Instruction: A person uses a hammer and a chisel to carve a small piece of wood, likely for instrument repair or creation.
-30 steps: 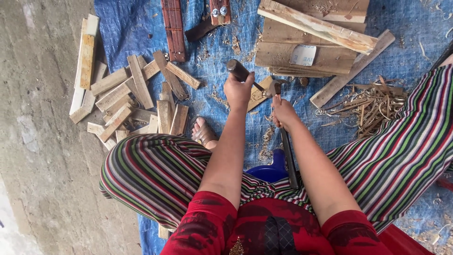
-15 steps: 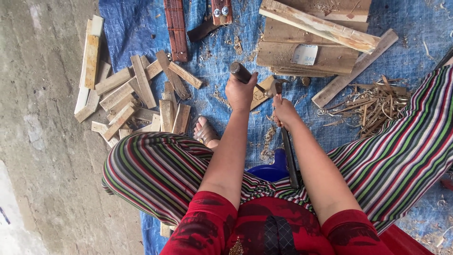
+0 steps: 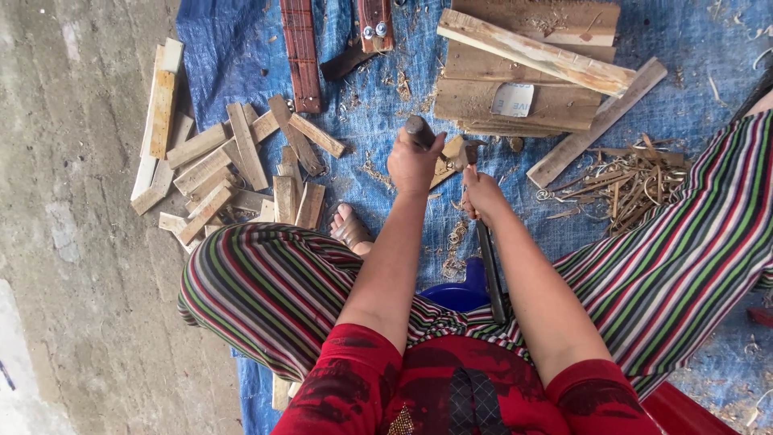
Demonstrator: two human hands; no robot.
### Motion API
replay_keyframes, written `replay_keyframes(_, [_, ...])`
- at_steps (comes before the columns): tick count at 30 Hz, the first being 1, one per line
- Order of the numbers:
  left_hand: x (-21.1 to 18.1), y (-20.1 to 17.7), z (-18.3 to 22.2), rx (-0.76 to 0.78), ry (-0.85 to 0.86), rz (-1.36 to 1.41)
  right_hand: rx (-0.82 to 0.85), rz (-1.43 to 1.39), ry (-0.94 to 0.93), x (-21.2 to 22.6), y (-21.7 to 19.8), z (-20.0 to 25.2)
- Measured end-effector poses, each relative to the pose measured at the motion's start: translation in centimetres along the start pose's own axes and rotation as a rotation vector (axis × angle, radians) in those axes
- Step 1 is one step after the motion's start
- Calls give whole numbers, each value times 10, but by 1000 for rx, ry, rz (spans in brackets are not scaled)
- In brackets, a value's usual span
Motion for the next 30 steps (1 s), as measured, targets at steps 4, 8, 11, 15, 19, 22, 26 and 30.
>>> replay_keyframes(4, [-17, -3, 4, -74, 71, -49, -37, 64, -87, 41, -7, 28])
replay_keyframes(8, [-19, 6, 3, -124, 110, -37, -58, 102, -470, 144, -9, 126])
replay_keyframes(11, [-20, 11, 5, -141, 113, -33, -58, 129, -922, 213, -2, 217])
replay_keyframes(15, [-26, 22, 8, -196, 179, -89, -250, 565, -1310, 241, 25, 276])
replay_keyframes(19, [-22, 40, 11, -188, 204, -137, -72, 498, -935, 211, 26, 209])
replay_keyframes(22, [-37, 22, 12, -251, 210, -198, 10, 457, -716, 157, 12, 151])
replay_keyframes(26, [-49, 5, 15, -253, 256, -108, -4, 365, -922, 207, 14, 228])
replay_keyframes(30, [-49, 5, 18, -267, 283, -92, -55, 477, -897, 175, 5, 196])
Point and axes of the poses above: each hand's wrist, its own z-axis away from the middle knuckle, its own y-axis out of the palm, x = y × z, the point moved 7 cm from there along -z, towards the middle knuckle, and after that the axes turned 8 degrees about x, right-handed, at the moved point
